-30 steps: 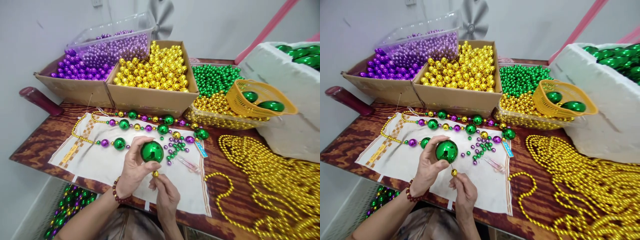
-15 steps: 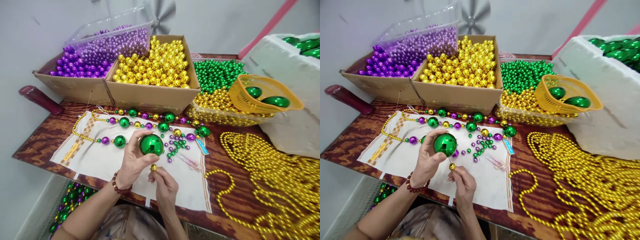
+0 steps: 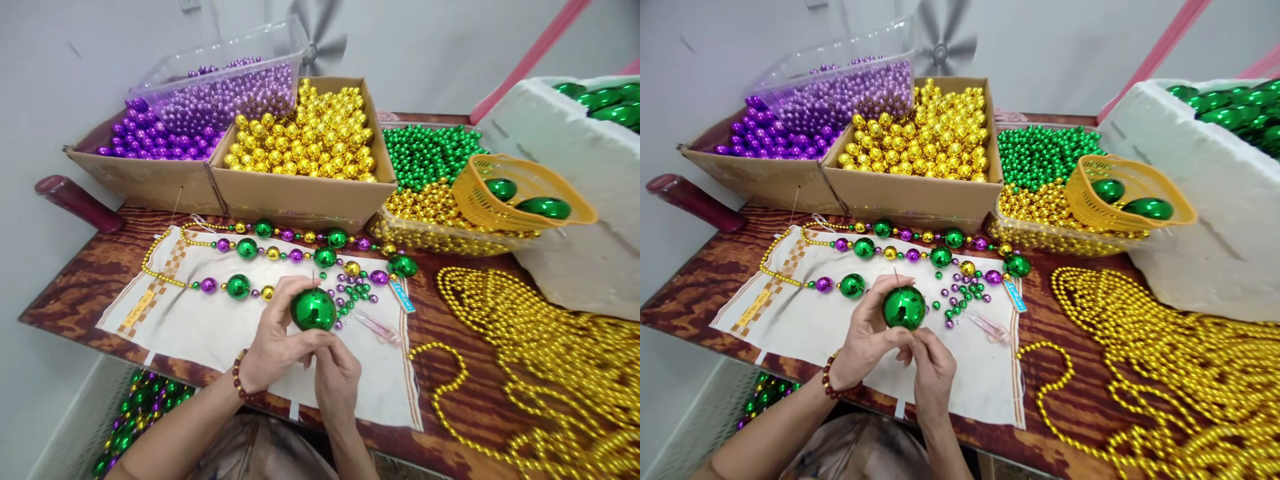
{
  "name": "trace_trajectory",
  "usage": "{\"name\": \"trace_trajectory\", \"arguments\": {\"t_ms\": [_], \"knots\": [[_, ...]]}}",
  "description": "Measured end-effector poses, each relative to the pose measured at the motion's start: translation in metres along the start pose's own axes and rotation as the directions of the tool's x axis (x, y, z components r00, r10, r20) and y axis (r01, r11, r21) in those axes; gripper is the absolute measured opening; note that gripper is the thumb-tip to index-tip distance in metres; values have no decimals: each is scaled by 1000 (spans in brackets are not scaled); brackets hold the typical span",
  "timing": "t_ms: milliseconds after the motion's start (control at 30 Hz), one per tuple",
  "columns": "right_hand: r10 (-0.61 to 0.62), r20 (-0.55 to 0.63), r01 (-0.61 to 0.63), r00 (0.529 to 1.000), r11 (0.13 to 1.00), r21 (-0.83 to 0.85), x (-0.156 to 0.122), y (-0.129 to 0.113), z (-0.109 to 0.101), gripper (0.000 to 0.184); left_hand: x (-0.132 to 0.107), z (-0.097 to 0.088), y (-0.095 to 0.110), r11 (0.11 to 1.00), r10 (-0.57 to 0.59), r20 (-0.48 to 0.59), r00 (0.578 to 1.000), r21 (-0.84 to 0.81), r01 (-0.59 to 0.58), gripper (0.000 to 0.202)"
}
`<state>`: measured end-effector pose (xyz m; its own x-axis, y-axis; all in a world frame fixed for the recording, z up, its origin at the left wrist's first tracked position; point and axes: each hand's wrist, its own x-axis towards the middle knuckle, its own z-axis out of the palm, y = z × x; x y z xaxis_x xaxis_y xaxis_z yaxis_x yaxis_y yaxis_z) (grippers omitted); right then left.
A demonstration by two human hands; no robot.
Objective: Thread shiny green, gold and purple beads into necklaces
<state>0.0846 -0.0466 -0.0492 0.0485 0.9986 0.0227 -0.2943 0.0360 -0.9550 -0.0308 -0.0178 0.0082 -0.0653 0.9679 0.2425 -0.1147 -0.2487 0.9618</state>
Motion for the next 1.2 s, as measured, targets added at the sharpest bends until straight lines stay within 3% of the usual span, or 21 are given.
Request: {"name": "trace_trajectory", "arguments": {"t_ms": [133,233,333,467,533,600,767,900,933,1100,1167,1200], "knots": [[153,-18,-150,988,982,117,5,-2,-1,21,4,0,-6,992,-123,-53,991,-5,123,43],[186,-51,-178,981,974,138,5,2,-1,28,5,5,-12,919,-346,38,938,-188,347,43],[158,-75,-154,985,987,52,0,5,-4,34,7,16,-17,800,-484,72,872,-367,475,39],[55,-26,-60,998,972,-228,2,-4,-25,33,18,25,-22,763,-555,-13,832,-407,502,38],[-13,-65,-11,998,935,-355,11,-15,-41,25,25,27,-24,739,-599,49,799,-351,575,40],[-50,-170,-17,984,928,-373,25,-25,-57,24,29,29,-27,725,-630,157,760,-230,649,39],[142,-151,-154,978,986,-70,56,-33,-82,23,29,43,-30,733,-658,403,636,152,663,30],[72,-422,7,904,983,184,57,-35,-99,25,30,51,-29,694,-691,521,501,284,661,29],[73,-437,25,896,977,213,53,-36,-102,28,31,52,-29,679,-702,533,473,300,670,29],[141,-198,-118,970,986,121,28,-38,-101,28,37,57,-22,676,-699,593,400,366,639,31],[112,-223,-85,968,988,131,23,-41,-101,30,40,57,-18,688,-689,632,356,415,595,33],[105,-252,-67,962,986,155,23,-44,-104,31,43,56,-16,705,-678,645,353,434,560,33]]}}
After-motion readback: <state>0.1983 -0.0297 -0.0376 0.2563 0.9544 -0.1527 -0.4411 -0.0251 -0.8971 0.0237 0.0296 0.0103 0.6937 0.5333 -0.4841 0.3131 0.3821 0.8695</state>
